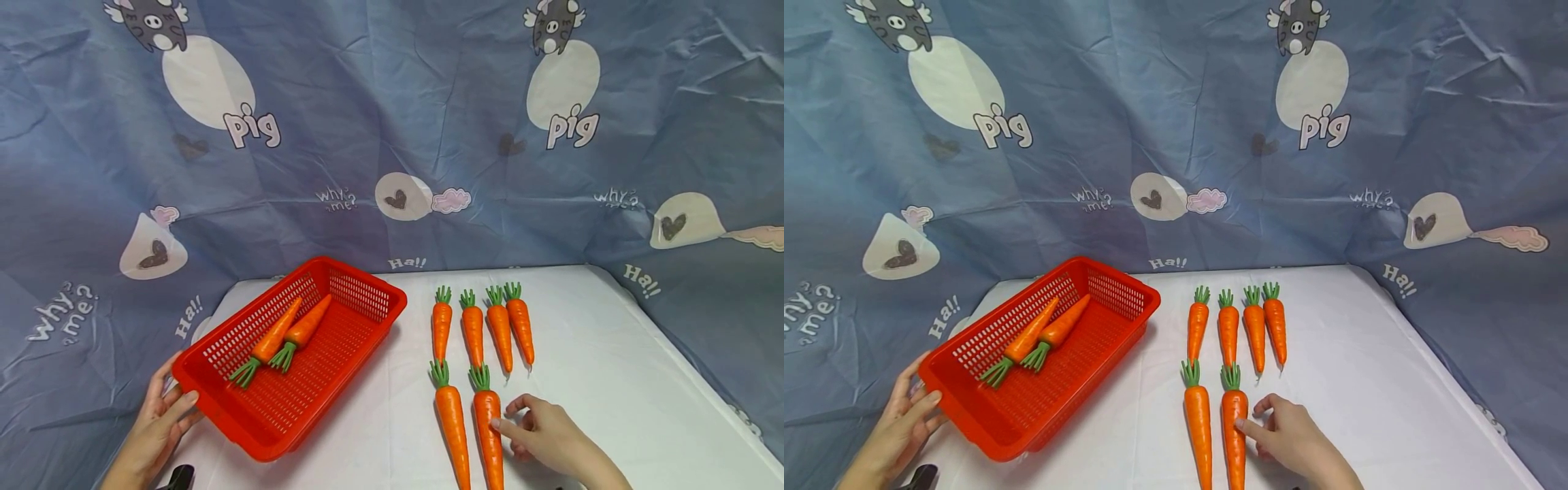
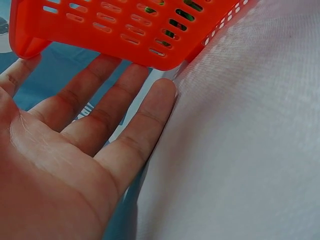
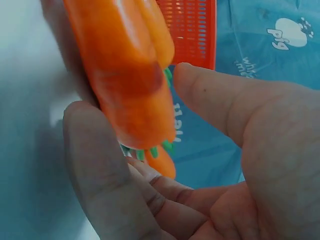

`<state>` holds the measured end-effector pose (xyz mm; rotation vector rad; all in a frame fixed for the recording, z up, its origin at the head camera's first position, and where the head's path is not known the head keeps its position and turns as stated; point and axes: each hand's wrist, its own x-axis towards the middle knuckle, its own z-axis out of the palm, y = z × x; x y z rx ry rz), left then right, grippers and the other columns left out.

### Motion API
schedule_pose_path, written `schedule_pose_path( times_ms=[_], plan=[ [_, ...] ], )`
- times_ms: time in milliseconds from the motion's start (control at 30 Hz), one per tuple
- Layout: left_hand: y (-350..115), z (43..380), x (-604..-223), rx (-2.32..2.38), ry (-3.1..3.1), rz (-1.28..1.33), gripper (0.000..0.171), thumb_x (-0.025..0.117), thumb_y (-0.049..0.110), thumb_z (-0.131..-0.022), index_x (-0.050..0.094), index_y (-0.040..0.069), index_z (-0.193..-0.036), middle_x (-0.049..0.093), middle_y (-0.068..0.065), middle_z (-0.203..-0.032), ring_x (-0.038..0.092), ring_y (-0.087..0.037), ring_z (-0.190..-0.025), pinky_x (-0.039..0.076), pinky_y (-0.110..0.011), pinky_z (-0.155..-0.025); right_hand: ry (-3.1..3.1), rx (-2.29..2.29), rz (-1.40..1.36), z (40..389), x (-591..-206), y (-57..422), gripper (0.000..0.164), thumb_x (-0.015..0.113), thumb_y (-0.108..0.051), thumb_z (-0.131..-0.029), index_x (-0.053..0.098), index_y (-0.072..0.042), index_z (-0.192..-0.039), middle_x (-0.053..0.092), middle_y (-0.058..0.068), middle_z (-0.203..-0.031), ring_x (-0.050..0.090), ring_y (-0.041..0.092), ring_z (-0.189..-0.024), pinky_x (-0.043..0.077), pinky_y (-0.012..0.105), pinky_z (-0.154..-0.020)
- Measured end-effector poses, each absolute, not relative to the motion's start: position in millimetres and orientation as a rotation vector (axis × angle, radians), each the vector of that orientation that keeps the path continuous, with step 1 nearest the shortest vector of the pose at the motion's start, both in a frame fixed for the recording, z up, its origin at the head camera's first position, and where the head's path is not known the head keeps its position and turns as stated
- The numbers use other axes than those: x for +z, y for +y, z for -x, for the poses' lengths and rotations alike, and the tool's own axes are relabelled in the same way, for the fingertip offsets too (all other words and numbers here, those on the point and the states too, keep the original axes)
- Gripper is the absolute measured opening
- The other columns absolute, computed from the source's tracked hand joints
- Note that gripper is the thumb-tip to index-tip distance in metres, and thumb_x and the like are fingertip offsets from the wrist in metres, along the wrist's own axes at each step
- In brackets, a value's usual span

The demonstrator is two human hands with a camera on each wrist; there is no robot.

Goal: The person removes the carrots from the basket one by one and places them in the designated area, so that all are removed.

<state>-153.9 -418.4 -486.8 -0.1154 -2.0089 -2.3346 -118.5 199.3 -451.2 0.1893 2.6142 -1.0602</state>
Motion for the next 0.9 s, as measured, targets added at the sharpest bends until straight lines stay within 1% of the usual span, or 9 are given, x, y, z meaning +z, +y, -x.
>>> schedule_pose_path(
  times_ms=[133, 367, 633, 767, 900],
  plan=[
    [-418.2, 154.3, -486.3, -2.329, -2.016, 0.105, 0.069, 0.051, 0.001, -0.111, 0.023, 0.041, -0.161, 0.069, 0.025, -0.129, 0.071, 0.000, -0.109, 0.065, -0.028, -0.082, 2.621, -1.106, -0.137, 120.8, -443.8, 205.1, 0.050, 0.081, -0.049, -0.094, 0.065, -0.007, -0.115, 0.066, 0.002, -0.075, 0.061, 0.017, -0.066, 0.047, 0.029, -0.063],
    [-418.2, 153.9, -487.0, -2.330, -1.999, 0.104, 0.069, 0.050, 0.001, -0.111, 0.024, 0.040, -0.160, 0.069, 0.023, -0.129, 0.072, -0.002, -0.108, 0.065, -0.028, -0.082, 2.646, -1.136, 0.077, 127.4, -429.1, 210.2, 0.041, 0.079, -0.042, -0.097, 0.067, -0.007, -0.114, 0.065, 0.001, -0.074, 0.061, 0.018, -0.063, 0.044, 0.027, -0.059],
    [-419.7, 152.0, -489.3, -2.306, -2.043, 0.031, 0.069, 0.050, 0.004, -0.112, 0.021, 0.043, -0.161, 0.066, 0.027, -0.130, 0.070, 0.001, -0.108, 0.064, -0.026, -0.082, 2.652, -1.178, 0.276, 136.7, -413.3, 203.2, 0.041, 0.079, -0.039, -0.098, 0.067, -0.004, -0.116, 0.066, 0.000, -0.072, 0.062, 0.017, -0.060, 0.047, 0.027, -0.056],
    [-418.5, 152.4, -489.2, -2.294, -2.057, 0.001, 0.069, 0.051, 0.005, -0.112, 0.021, 0.044, -0.161, 0.064, 0.028, -0.129, 0.070, 0.002, -0.107, 0.064, -0.026, -0.082, 2.672, -1.167, 0.347, 141.8, -405.1, 197.7, 0.042, 0.080, -0.037, -0.097, 0.066, -0.002, -0.116, 0.066, 0.000, -0.074, 0.063, 0.016, -0.061, 0.049, 0.027, -0.056],
    [-417.2, 152.6, -486.5, -2.271, -2.087, -0.033, 0.070, 0.052, 0.007, -0.112, 0.019, 0.044, -0.161, 0.063, 0.029, -0.128, 0.069, 0.003, -0.107, 0.064, -0.026, -0.082, 2.693, -1.140, 0.399, 148.0, -397.6, 190.1, 0.043, 0.080, -0.039, -0.097, 0.067, -0.003, -0.117, 0.068, -0.001, -0.078, 0.064, 0.015, -0.062, 0.053, 0.027, -0.057]
  ],
)
